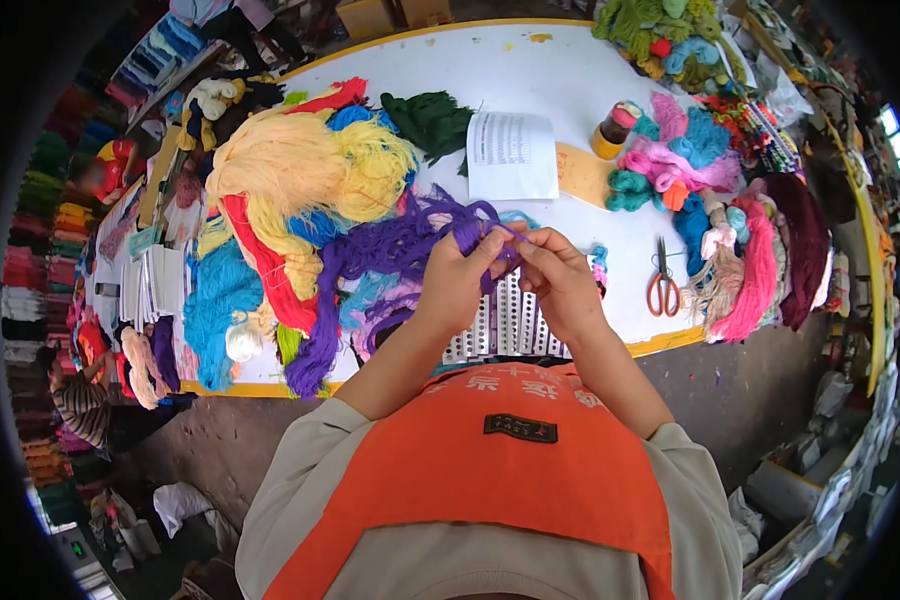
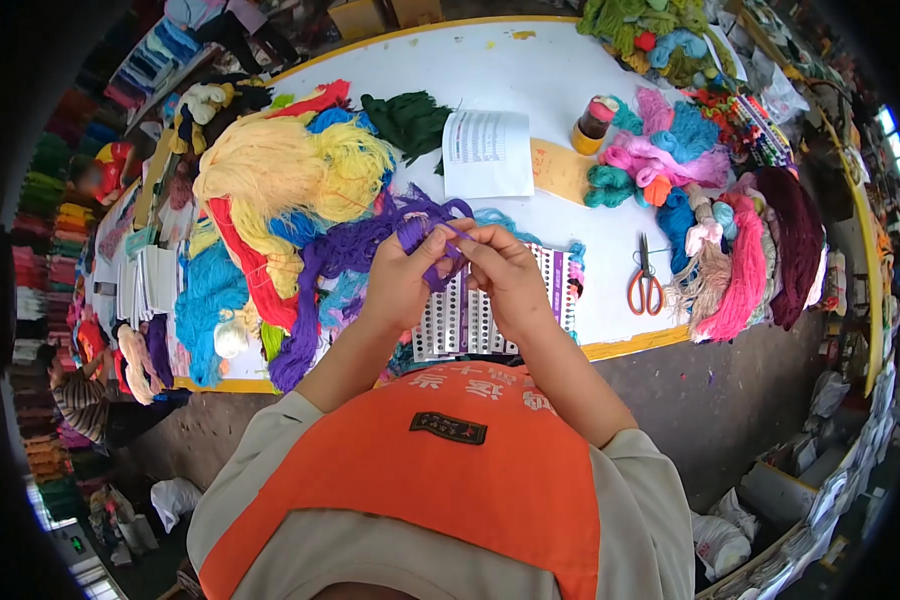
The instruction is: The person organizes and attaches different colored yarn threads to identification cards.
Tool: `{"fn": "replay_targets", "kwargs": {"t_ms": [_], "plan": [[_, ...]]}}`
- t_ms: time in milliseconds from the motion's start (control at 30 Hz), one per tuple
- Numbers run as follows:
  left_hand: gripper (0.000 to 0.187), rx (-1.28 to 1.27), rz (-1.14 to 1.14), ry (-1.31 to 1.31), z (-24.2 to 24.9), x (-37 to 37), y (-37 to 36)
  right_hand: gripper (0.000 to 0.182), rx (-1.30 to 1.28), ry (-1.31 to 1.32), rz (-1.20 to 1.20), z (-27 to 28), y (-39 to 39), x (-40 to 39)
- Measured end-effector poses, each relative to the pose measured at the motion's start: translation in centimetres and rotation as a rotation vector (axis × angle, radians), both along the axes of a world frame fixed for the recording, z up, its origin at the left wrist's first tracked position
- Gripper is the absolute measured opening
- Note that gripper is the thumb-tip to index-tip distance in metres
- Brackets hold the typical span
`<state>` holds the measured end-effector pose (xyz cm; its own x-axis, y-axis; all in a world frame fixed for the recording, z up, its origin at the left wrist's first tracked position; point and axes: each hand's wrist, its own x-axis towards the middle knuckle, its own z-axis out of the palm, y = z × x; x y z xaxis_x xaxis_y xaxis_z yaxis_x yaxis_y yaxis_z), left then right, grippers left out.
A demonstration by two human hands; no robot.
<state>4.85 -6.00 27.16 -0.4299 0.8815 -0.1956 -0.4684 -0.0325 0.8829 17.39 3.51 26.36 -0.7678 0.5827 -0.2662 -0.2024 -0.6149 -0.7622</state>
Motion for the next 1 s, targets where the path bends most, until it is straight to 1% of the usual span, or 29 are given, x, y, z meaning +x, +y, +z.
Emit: {"fn": "replay_targets", "kwargs": {"t_ms": [33,100,133,200,333,400,433,500,533,600,633,700,733,800,833,900,1000], "plan": [[0.029,-0.001,0.001,-0.001,-0.3,-0.1,0.0,0.01,-0.001,-0.001,0.001,0.0,0.1,0.0],[0.035,0.185,-0.002,-0.266,-0.8,-0.3,-0.1,0.012,-0.074,0.062,-0.018,0.2,0.3,-0.1],[0.035,0.185,-0.001,-0.266,-0.8,-0.4,-0.1,0.012,-0.075,0.061,-0.018,0.1,0.3,-0.1],[0.04,0.181,-0.022,-0.366,-0.3,-0.4,0.0,0.011,-0.003,0.02,-0.033,-0.2,0.3,-0.2],[0.043,0.2,-0.039,-0.332,0.0,0.0,0.0,0.011,0.089,-0.063,-0.007,0.1,0.0,-0.4],[0.04,0.169,-0.065,-0.251,-0.5,0.1,0.0,0.013,0.246,-0.165,0.012,1.1,-0.4,-0.5],[0.04,0.168,-0.067,-0.252,-0.5,0.2,0.0,0.013,0.245,-0.166,0.011,1.0,-0.4,-0.5],[0.035,0.121,-0.022,-0.087,-0.1,0.7,0.1,0.014,0.247,-0.167,0.003,0.7,-0.3,-0.5],[0.035,0.119,-0.023,-0.087,-0.4,0.7,0.1,0.014,0.246,-0.167,0.003,0.5,-0.3,-0.5],[0.032,0.144,0.033,-0.118,-1.3,0.5,0.3,0.013,0.13,-0.126,-0.015,0.0,-0.1,-0.6],[0.032,0.144,0.032,-0.118,-1.5,0.3,0.3,0.013,0.129,-0.126,-0.016,-0.3,0.1,-0.5],[0.038,0.129,0.039,-0.13,-1.5,0.0,0.2,0.013,-0.036,-0.029,-0.004,-0.7,0.5,-0.2],[0.038,0.128,0.037,-0.13,-1.4,0.0,0.1,0.013,-0.037,-0.029,-0.005,-0.8,0.6,-0.2],[0.046,0.196,0.0,-0.296,-0.5,0.0,0.1,0.012,0.014,-0.035,0.005,-0.7,0.7,-0.1],[0.046,0.195,0.0,-0.296,-0.5,0.1,0.1,0.012,0.013,-0.035,0.005,-0.6,0.7,-0.2],[0.053,0.217,-0.084,-0.237,-0.5,0.2,0.2,0.014,0.108,-0.123,-0.005,0.3,0.3,-0.5],[0.052,0.192,-0.132,-0.187,-1.1,0.2,0.2,0.018,0.182,-0.186,0.007,0.9,0.0,-0.5]]}}
